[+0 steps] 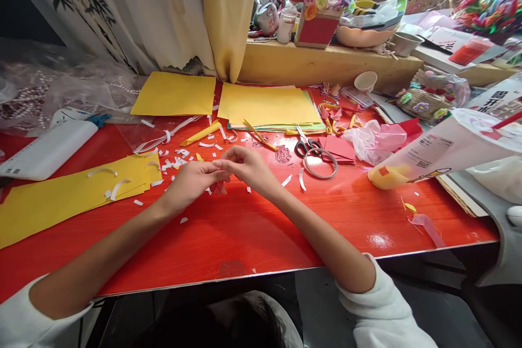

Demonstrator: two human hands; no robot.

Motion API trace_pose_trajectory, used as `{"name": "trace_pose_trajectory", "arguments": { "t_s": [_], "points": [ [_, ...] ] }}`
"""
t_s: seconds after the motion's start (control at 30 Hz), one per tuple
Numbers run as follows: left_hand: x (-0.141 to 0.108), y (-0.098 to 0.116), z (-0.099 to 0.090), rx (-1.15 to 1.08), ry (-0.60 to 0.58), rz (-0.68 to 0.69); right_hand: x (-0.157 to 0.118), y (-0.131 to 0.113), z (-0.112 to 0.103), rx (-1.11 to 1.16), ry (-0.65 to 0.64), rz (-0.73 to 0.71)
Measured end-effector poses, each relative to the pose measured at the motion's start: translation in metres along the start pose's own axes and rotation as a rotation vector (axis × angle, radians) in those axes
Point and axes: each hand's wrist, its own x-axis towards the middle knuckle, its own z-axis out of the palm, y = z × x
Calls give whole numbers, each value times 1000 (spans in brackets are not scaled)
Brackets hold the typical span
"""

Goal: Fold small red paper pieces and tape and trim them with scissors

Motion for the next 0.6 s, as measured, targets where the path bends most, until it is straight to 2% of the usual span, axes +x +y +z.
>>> {"name": "trace_pose_trajectory", "arguments": {
  "t_s": [0.1, 0.2, 0.3, 0.37, 0.43, 0.53, 0.6],
  "points": [
    [0, 0, 0, 13, -51, 1, 2, 0, -2, -13, 3, 8],
    [-1, 1, 1, 228, -87, 49, 5, 2, -12, -109, -17, 67],
    [-3, -1, 5, 505, 39, 168, 9, 8, -23, -251, -131, 124],
    [-3, -5, 7, 602, 119, 233, 11, 14, -27, -382, -157, 95],
    [-2, -9, 6, 675, 130, 288, 12, 20, -29, -457, -183, 52],
    [0, -11, -1, 710, 111, 358, 12, 21, -33, -461, -102, 31],
    [1, -9, -9, 666, 9, 418, 12, 16, -38, -445, 19, 27]
  ]
}}
